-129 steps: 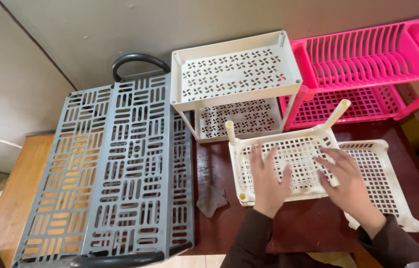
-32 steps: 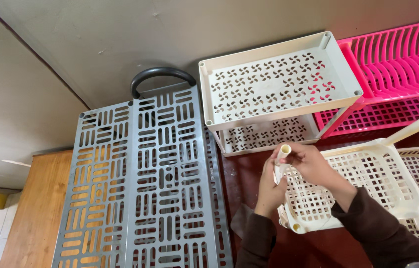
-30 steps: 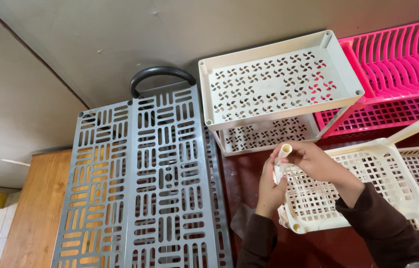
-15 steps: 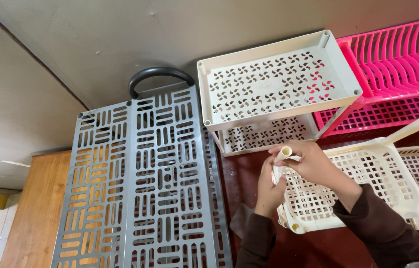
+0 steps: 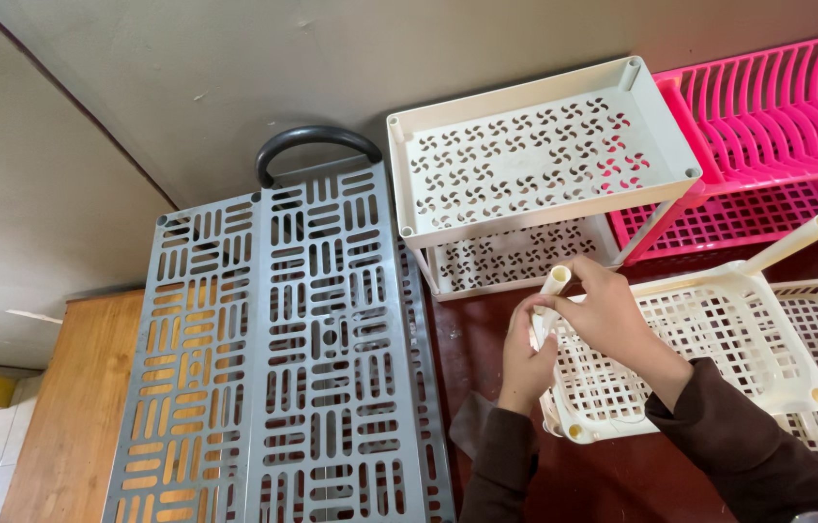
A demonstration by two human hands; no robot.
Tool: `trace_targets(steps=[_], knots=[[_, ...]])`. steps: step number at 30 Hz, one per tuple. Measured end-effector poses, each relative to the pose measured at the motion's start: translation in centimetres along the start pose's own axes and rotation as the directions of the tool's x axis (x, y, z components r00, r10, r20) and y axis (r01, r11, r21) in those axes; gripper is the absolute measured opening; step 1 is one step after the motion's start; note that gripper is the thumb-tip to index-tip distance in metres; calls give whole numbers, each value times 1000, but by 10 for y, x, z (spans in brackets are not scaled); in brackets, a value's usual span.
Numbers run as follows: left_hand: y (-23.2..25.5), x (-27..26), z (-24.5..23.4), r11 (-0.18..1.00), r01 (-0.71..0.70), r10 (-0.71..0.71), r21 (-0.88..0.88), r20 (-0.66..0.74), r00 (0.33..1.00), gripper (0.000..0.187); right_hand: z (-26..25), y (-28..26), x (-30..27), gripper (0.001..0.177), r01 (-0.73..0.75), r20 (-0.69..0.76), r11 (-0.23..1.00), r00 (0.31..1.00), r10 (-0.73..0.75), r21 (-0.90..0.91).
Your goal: The person disassembles a white plastic dish rack by removing its legs and trays, then reassembles it by inserting the legs and placing the trays back into position.
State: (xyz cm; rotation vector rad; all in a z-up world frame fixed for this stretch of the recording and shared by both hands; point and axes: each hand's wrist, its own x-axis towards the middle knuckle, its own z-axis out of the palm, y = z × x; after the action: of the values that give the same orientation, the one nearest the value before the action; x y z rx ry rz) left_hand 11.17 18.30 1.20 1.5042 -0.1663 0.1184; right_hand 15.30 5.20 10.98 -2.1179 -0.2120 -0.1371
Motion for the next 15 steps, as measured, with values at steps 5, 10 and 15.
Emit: trace_targets(steps=[5,10,15], knots=[[-3,-1,0,1000,23,-23,4,4,1000,56,-4,-3,-2,28,114,76,993,990,-116,35],[-5,2,0,993,109,-109,51,9,994,54,-30,-1,2,26,-44,276,922,959,-69,383],[5,3,-4,974,-39,31,223,40,999,58,-54,13,-7,37,-143,228,916,972,59,375]])
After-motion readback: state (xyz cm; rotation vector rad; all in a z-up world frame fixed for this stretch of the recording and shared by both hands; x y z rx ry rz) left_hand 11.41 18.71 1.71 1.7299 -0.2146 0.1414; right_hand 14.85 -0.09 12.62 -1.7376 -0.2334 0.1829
